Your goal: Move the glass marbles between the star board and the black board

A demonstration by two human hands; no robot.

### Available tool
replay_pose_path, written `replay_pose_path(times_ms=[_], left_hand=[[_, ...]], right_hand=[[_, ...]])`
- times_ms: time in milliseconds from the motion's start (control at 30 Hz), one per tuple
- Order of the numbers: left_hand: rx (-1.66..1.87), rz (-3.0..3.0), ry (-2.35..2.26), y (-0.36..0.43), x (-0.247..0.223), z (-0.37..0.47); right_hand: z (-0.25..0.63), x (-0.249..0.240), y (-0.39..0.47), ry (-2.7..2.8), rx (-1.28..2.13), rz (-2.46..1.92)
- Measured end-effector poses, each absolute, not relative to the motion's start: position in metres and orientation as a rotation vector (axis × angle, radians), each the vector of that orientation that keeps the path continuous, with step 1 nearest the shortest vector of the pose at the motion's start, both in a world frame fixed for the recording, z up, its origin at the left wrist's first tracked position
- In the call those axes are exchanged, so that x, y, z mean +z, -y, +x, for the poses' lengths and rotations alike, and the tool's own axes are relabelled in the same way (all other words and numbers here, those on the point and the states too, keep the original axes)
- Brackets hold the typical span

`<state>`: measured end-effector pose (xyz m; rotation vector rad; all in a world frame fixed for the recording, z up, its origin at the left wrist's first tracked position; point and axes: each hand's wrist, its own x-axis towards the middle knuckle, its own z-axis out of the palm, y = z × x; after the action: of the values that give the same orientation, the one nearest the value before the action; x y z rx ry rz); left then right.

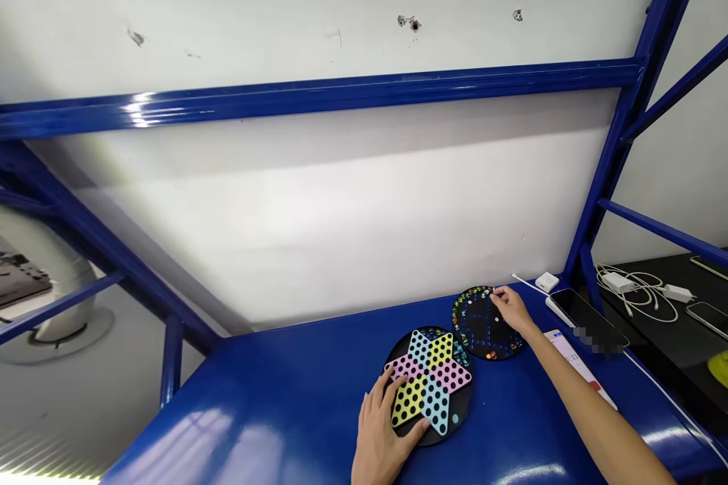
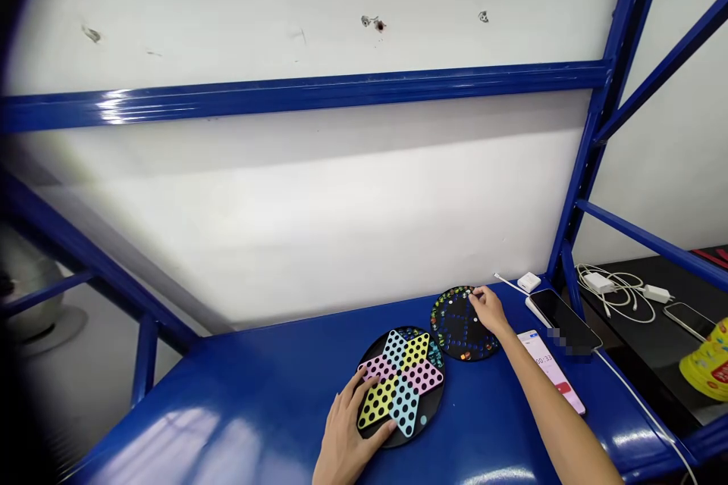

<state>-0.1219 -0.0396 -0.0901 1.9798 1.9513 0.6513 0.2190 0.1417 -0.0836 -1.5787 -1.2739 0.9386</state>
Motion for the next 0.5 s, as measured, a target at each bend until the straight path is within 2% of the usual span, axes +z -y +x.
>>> replay_pose_path(times_ms=[267,500], left_hand=[[0.617,1.966,-1.963,0.04,-0.086,-0.121],[0.627,1.988,-1.955,0.04,-0.088,-0.122]], right_hand=[[0.194,-0.092,-0.17,1.608,0.741,-1.795],[0.184,-0.093,-0.173,1.541,0.878,-1.682]])
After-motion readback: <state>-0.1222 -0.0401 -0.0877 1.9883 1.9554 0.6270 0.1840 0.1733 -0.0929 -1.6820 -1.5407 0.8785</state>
